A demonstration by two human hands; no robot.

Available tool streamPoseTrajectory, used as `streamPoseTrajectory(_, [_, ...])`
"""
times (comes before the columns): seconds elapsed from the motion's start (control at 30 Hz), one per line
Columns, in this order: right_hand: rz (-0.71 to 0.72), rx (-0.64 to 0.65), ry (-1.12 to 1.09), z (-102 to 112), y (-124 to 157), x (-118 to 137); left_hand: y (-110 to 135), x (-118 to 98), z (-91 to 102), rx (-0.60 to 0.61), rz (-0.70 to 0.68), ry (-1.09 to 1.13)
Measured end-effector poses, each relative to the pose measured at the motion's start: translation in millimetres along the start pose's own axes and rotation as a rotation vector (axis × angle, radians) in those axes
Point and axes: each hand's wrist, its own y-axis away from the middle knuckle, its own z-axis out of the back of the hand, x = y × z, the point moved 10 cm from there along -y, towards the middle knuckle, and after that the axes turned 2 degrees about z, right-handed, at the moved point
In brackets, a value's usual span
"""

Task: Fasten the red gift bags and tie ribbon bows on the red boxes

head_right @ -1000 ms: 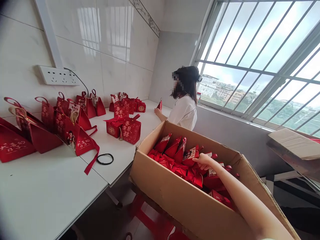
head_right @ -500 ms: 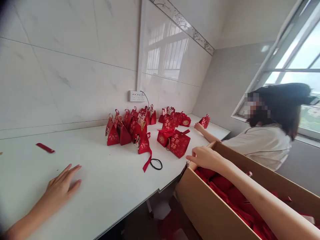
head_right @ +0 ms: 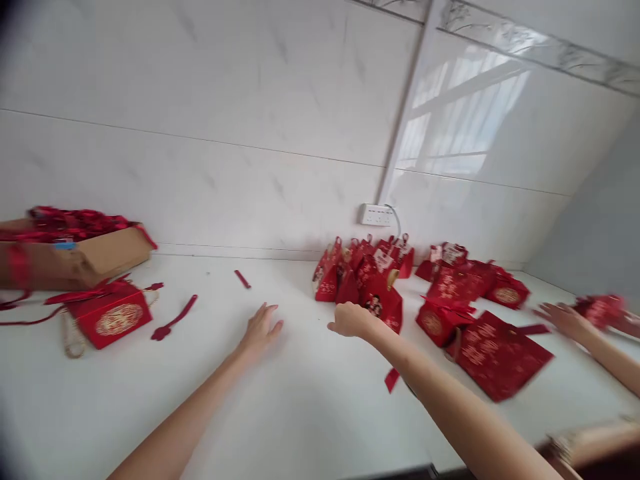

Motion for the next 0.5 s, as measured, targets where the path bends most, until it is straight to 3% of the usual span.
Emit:
streamPoseTrajectory(0.17, [0.188,-0.199,-0.277,-35,-18,44,10,-10,6.8,-0.075,-0.140,0.001])
streamPoseTrajectory(0.3, [0.136,-0.323,-0.449,-65,-24,39,12,-15,26.6,-0.127,-0.223,-0.041])
streamPoseTrajectory(0.4, [0.145,-0.325,-0.531,-74,-27,30,7,0,77.1,-0.257,-0.222,-0.069])
streamPoseTrajectory(0.43, [0.158,-0.324,-0.549,-75,-28,28,8,11,103.0,-0.334,-0.197,-0.075])
streamPoseTrajectory(0.5, [0.181,-0.315,-0.566,-76,-28,25,22,48,171.6,-0.630,-0.077,-0.084])
